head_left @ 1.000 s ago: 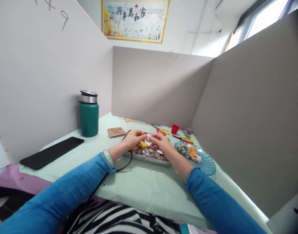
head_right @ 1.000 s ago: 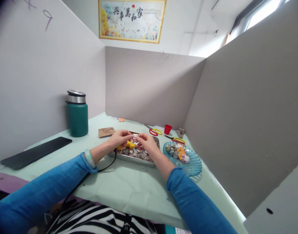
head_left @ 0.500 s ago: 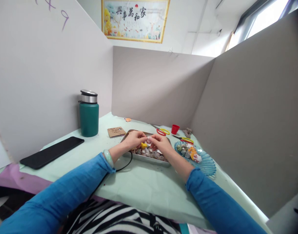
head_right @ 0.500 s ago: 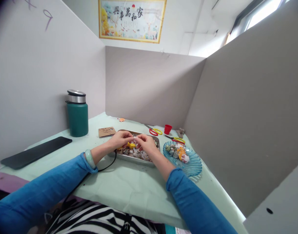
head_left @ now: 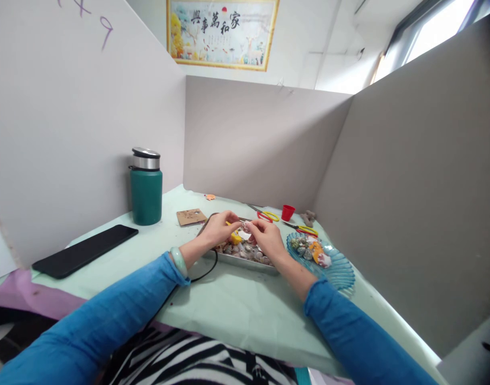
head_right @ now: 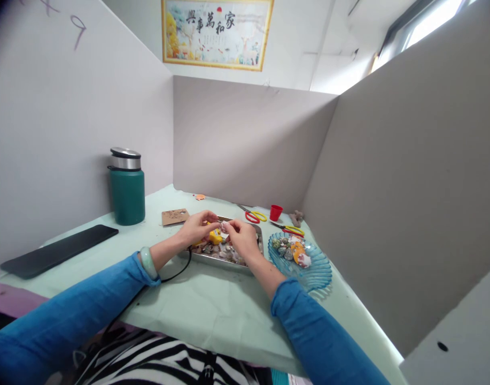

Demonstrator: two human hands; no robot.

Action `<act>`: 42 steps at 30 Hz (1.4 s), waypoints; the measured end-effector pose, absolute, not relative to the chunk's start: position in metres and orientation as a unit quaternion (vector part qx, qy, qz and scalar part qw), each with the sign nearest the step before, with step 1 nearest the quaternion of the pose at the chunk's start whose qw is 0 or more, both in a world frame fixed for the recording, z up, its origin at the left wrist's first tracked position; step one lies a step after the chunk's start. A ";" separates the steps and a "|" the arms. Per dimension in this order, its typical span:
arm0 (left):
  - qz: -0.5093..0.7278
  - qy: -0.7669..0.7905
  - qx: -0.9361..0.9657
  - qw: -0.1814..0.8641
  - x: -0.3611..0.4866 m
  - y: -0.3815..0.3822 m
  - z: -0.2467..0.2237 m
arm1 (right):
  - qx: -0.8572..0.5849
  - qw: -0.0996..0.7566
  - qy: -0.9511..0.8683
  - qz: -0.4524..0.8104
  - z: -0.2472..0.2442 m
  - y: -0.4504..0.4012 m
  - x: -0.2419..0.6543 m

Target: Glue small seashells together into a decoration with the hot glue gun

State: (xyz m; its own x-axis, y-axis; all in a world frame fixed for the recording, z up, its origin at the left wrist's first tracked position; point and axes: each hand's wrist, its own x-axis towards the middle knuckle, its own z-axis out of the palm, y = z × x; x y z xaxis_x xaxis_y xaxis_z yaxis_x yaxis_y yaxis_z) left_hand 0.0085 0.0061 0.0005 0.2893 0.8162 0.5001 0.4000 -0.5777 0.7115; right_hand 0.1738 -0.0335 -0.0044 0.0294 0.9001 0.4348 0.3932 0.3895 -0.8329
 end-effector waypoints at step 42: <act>0.374 0.305 0.863 0.150 0.012 -0.008 0.006 | -0.490 0.449 -0.745 -0.052 -0.006 -0.044 0.168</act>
State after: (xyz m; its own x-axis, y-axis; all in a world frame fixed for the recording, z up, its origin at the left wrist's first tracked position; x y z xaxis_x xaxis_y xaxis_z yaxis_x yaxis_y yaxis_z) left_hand 0.0117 -0.0075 0.0060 0.5349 0.6383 0.5536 0.4138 -0.7691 0.4870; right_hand 0.1681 -0.0443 -0.0062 -0.1168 0.6841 0.7200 0.7774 0.5141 -0.3624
